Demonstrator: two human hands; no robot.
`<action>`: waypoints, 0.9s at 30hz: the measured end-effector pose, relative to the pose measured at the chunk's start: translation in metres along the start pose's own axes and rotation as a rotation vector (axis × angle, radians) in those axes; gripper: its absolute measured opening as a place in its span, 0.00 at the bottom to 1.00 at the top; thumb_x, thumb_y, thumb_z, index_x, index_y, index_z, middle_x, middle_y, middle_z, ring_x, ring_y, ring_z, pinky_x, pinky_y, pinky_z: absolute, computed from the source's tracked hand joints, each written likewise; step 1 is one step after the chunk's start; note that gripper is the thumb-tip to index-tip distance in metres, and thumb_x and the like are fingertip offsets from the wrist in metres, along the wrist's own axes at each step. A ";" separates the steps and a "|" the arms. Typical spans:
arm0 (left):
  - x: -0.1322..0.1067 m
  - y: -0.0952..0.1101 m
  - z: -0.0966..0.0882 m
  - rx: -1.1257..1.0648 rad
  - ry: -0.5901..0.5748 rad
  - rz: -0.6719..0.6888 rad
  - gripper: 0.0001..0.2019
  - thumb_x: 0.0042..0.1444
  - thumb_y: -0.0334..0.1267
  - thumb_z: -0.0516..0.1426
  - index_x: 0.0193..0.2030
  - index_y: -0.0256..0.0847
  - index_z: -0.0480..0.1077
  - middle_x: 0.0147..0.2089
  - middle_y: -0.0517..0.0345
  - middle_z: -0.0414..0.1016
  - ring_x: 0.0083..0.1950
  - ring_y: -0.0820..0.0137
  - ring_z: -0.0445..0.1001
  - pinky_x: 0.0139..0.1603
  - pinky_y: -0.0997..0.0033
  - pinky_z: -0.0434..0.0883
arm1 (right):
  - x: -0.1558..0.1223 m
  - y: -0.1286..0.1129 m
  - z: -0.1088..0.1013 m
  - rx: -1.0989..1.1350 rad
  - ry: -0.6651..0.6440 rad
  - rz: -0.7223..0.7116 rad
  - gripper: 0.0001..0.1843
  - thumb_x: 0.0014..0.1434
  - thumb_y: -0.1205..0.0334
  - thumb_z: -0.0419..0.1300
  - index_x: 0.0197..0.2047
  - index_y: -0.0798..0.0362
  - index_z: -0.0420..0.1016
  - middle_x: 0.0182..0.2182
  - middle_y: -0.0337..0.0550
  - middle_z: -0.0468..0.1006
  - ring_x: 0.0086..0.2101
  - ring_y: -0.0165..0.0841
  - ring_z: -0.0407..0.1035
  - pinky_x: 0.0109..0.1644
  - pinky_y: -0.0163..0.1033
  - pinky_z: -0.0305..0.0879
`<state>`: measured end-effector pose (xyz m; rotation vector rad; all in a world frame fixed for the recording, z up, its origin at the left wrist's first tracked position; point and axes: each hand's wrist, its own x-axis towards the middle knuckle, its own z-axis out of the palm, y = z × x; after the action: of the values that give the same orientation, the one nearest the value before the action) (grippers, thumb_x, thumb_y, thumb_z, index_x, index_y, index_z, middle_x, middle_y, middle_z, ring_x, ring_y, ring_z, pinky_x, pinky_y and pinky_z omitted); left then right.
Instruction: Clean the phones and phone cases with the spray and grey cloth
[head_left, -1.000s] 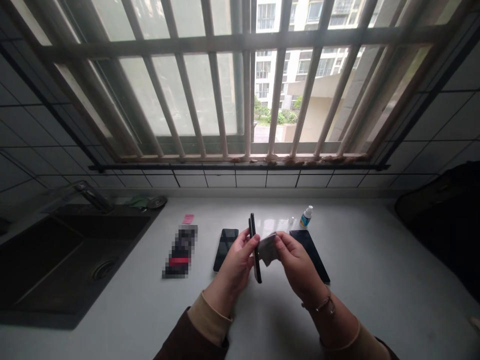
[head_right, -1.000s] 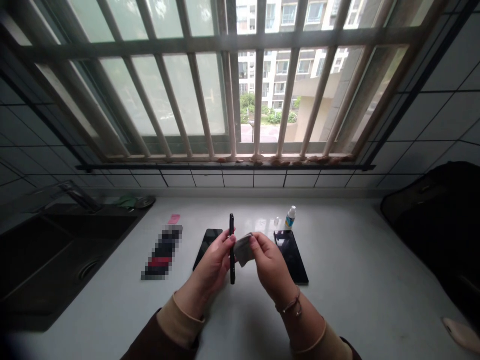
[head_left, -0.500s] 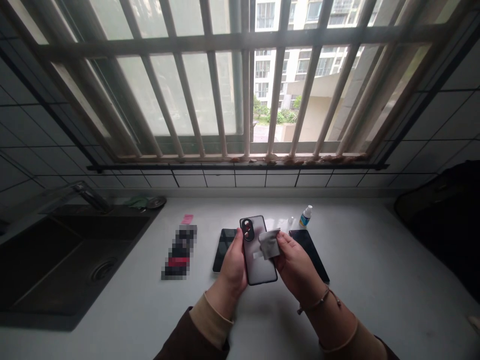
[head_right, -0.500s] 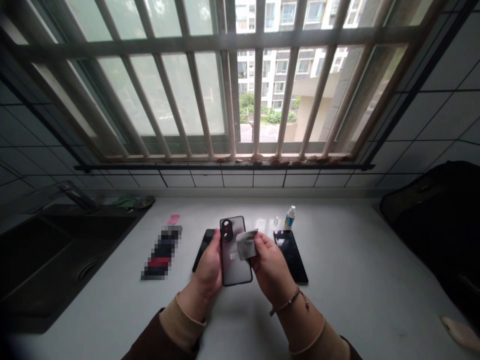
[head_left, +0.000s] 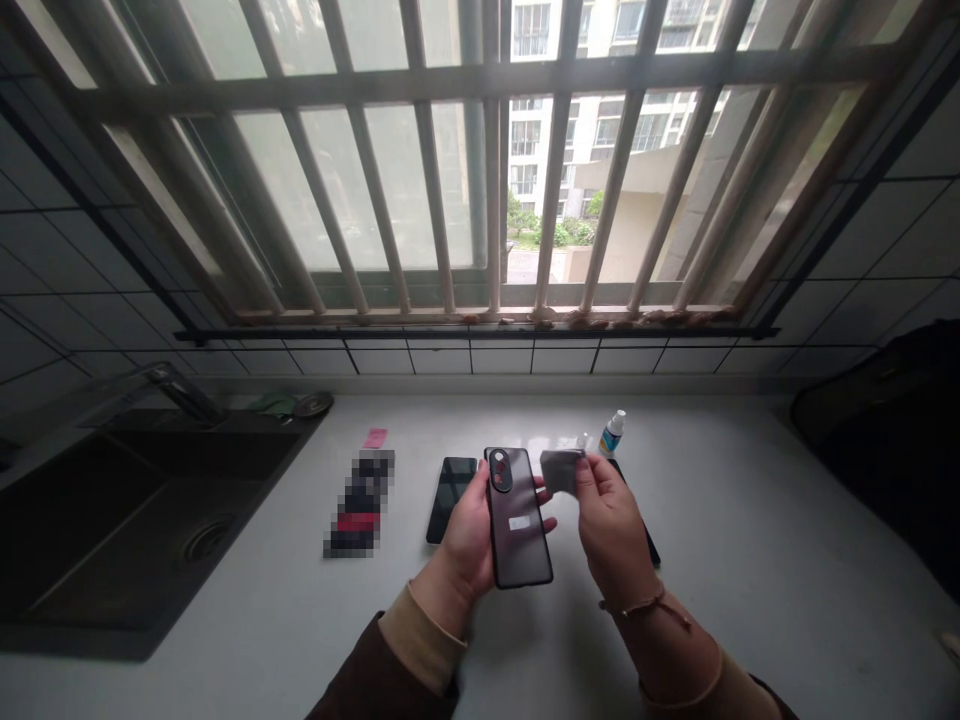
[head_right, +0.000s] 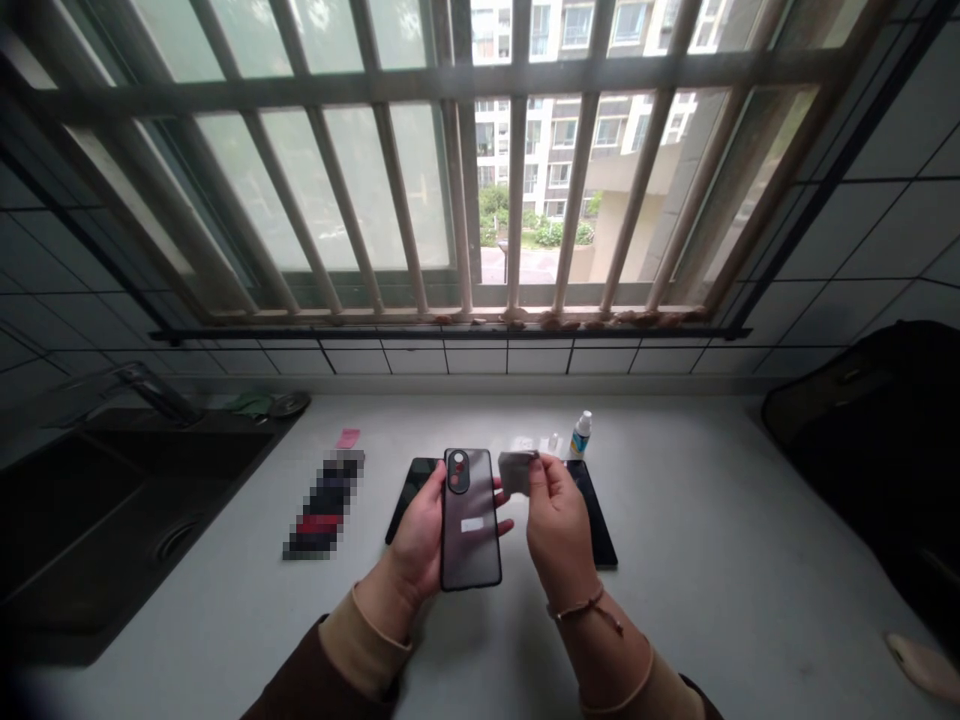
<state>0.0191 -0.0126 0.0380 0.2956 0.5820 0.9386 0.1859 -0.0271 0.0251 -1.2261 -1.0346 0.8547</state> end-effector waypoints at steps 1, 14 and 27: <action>-0.001 -0.001 -0.001 0.027 -0.006 -0.038 0.30 0.70 0.60 0.51 0.61 0.36 0.75 0.57 0.35 0.81 0.55 0.50 0.82 0.59 0.40 0.76 | 0.000 -0.003 -0.003 -0.087 0.067 -0.087 0.20 0.74 0.44 0.55 0.53 0.50 0.78 0.47 0.50 0.85 0.47 0.44 0.80 0.54 0.50 0.77; 0.003 0.001 0.000 -0.052 -0.111 -0.105 0.29 0.72 0.57 0.50 0.64 0.35 0.73 0.52 0.38 0.83 0.58 0.49 0.81 0.63 0.45 0.73 | 0.006 0.002 -0.003 -0.521 -0.512 -0.640 0.19 0.75 0.68 0.53 0.61 0.45 0.78 0.61 0.44 0.80 0.63 0.42 0.73 0.71 0.55 0.70; 0.010 0.027 -0.013 -0.034 0.270 0.162 0.32 0.72 0.59 0.49 0.55 0.28 0.77 0.49 0.35 0.82 0.46 0.55 0.84 0.53 0.53 0.81 | -0.020 -0.024 0.004 -0.378 -0.830 -0.575 0.12 0.75 0.63 0.56 0.56 0.45 0.79 0.46 0.40 0.88 0.43 0.34 0.84 0.51 0.36 0.79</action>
<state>-0.0022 0.0109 0.0375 0.1877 0.7970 1.1534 0.1750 -0.0478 0.0463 -0.7686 -2.1714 0.7222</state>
